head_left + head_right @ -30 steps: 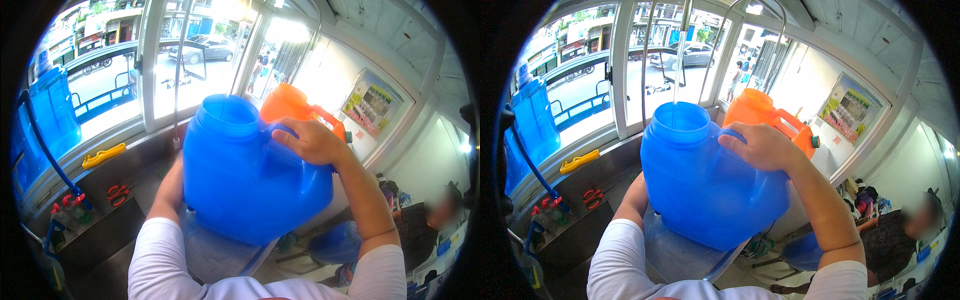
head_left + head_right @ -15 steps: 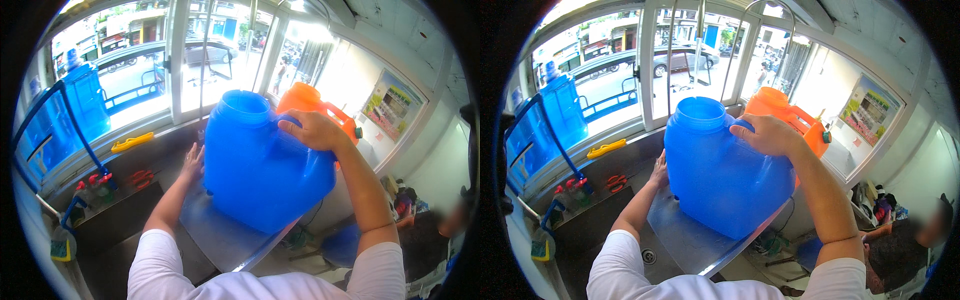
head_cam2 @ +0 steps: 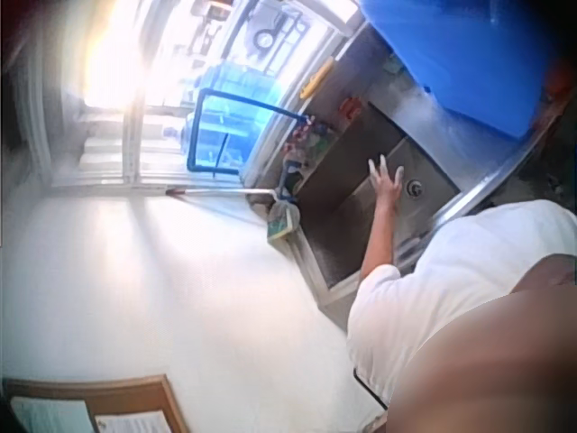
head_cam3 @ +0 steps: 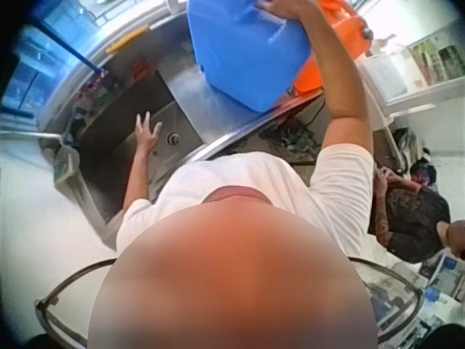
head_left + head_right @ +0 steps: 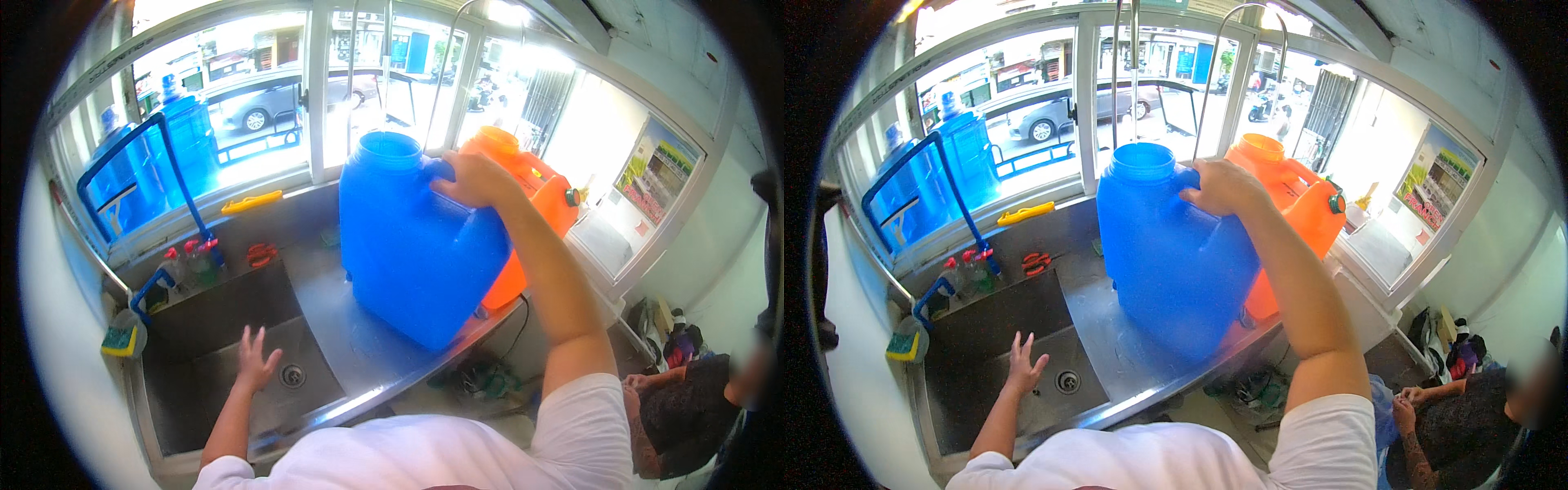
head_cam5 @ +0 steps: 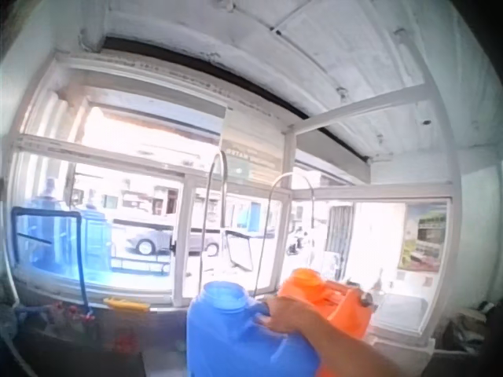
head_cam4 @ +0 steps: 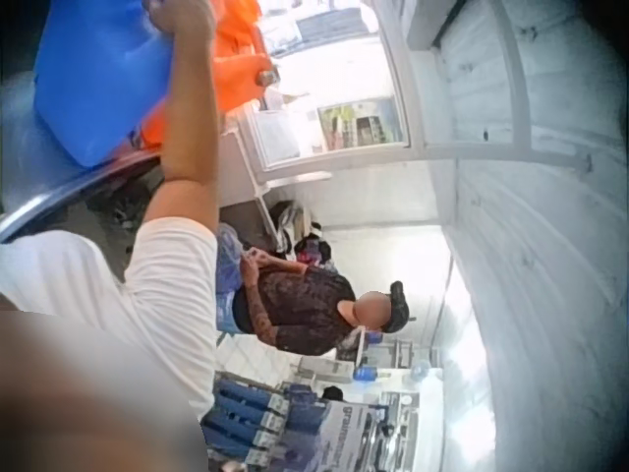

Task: The person washes a blue plastic container and its cap with a yellow sponge at a stainless steel sink, then rinses them under running water. The person also wipes the sink surface and countertop with a green sponge. A second person is visible nearby using a hairdryer.

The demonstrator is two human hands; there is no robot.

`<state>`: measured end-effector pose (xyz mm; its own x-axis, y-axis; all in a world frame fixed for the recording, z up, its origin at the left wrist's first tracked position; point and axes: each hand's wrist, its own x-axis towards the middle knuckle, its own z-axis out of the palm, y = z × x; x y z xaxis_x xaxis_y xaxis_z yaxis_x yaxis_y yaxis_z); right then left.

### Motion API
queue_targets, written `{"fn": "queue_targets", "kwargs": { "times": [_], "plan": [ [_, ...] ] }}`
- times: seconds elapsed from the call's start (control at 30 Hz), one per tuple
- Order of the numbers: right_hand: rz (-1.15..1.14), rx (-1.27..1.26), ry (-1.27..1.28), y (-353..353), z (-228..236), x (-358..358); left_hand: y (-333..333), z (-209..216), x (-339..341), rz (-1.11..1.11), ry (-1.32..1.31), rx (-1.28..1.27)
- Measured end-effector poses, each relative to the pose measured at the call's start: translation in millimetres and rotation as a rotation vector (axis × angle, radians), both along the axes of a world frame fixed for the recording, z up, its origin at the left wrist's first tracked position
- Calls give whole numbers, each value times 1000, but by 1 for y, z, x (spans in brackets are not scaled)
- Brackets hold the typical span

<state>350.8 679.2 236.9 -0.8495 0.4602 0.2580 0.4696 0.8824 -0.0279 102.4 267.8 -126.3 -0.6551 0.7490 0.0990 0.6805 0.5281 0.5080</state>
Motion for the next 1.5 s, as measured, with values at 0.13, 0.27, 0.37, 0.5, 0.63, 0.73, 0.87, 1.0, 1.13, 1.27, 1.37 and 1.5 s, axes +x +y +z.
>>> {"fn": "queue_targets", "kwargs": {
  "times": [0.13,0.27,0.37,0.5,0.63,0.73,0.87,1.0,1.13,1.27,1.37,1.5],
  "plan": [
    [-52,52,-52,0,-2,-4,-77,-7,58,145,-192,-278],
    [-78,112,-78,-9,0,-5,-112,-18,99,186,-118,-437],
    [-88,114,-67,-18,2,-1,-112,-22,104,275,-177,-136],
    [-54,119,-59,-22,6,4,-104,-22,107,346,-141,-229],
    [12,132,-20,-18,6,2,-102,-22,119,402,-3,-184],
    [-28,109,-2,-13,3,-4,-103,-23,124,497,74,-84],
    [-57,68,69,-5,-1,-8,-102,-24,123,589,164,-20],
    [18,104,53,-2,-3,-8,-104,-28,121,648,196,95],
    [45,125,60,-1,-2,-7,-106,-29,120,665,207,97],
    [63,145,43,-2,-1,-6,-105,-32,120,683,218,112],
    [47,136,50,-3,-1,-6,-102,-31,118,695,191,98],
    [34,118,36,-8,1,-3,-101,-29,120,719,179,104]
  ]
}}
